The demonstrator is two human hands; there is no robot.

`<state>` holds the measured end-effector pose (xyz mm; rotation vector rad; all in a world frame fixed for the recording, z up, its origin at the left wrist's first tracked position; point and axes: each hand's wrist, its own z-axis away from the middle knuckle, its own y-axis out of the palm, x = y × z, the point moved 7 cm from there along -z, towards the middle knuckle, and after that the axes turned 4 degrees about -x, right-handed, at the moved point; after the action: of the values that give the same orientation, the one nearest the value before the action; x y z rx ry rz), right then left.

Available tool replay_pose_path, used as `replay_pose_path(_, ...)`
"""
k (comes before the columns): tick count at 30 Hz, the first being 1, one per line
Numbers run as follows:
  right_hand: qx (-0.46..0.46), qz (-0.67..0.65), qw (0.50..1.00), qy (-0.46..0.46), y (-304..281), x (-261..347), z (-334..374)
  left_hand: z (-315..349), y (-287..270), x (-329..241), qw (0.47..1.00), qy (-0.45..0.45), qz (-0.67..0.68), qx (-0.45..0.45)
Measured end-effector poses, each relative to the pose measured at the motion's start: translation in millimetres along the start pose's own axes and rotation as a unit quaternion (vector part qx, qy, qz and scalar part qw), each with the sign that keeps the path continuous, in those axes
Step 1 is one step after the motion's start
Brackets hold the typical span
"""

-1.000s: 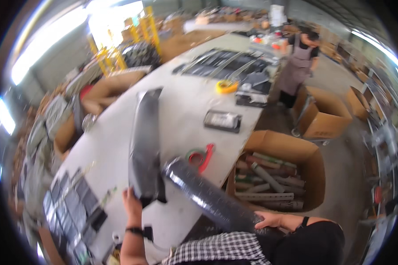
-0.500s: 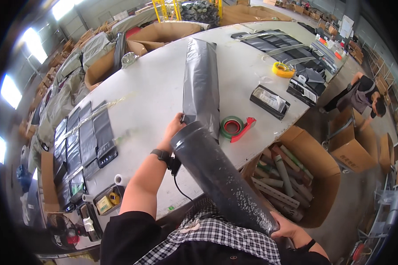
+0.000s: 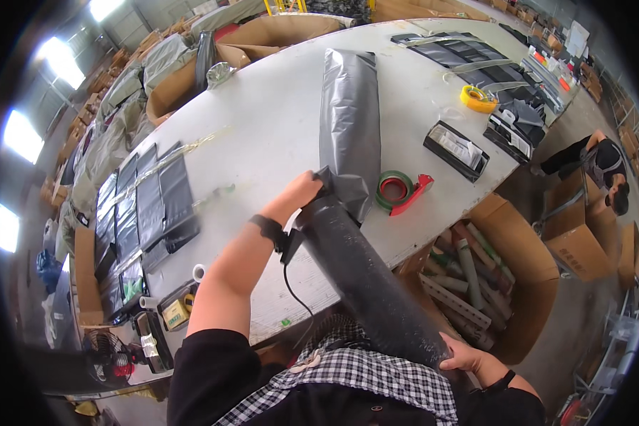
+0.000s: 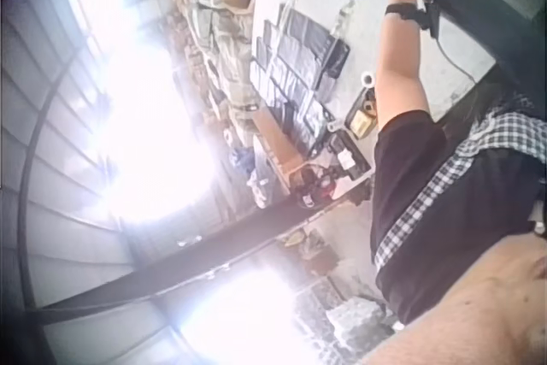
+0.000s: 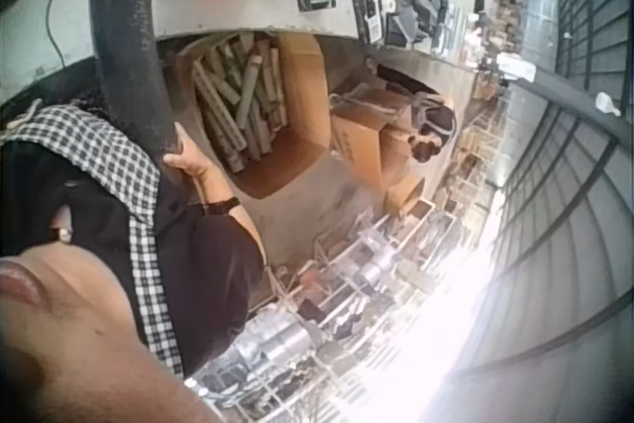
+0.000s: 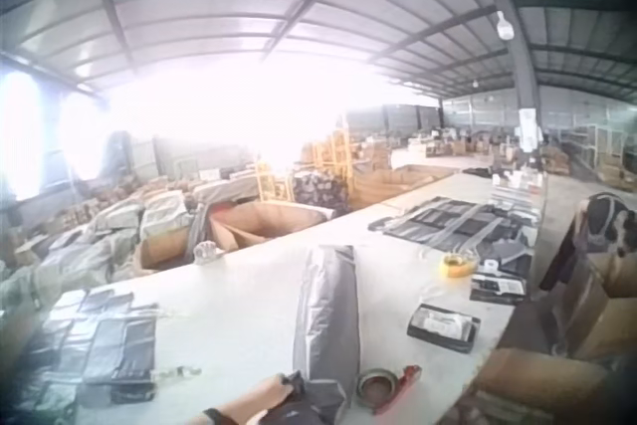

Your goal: The person is packaging long plastic profiles by inserting them into plastic sleeves, applying labels, and sealing them with tape.

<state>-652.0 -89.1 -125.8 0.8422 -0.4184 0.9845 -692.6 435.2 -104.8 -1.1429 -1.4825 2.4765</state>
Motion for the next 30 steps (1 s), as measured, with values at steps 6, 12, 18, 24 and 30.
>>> replay_pose_path(6, 0.010, -0.001, 1.000, 0.018, 5.2, 0.2, 0.0, 44.2, -17.4, -55.2, 0.973, 0.218, -0.077, -0.028)
replay_pose_path(12, 0.009, -0.053, 0.998, -0.015, 15.1, 4.7, 1.6, 47.9, -32.8, 2.6, 0.960, 0.238, -0.062, -0.133)
replay_pose_path(18, -0.024, -0.093, 0.995, -0.038, 16.9, 12.2, 4.8, 93.8, -13.9, -5.0, 0.955, 0.186, -0.031, -0.230)
replay_pose_path(24, -0.031, -0.110, 0.992, -0.048, 15.7, 14.5, -8.5, 145.5, 47.4, 8.0, 0.953, 0.062, 0.151, -0.257)
replay_pose_path(30, -0.012, -0.050, 0.998, -0.040, 5.5, 27.4, -49.8, 92.9, 81.1, 72.5, 0.976, -0.088, 0.127, -0.155)
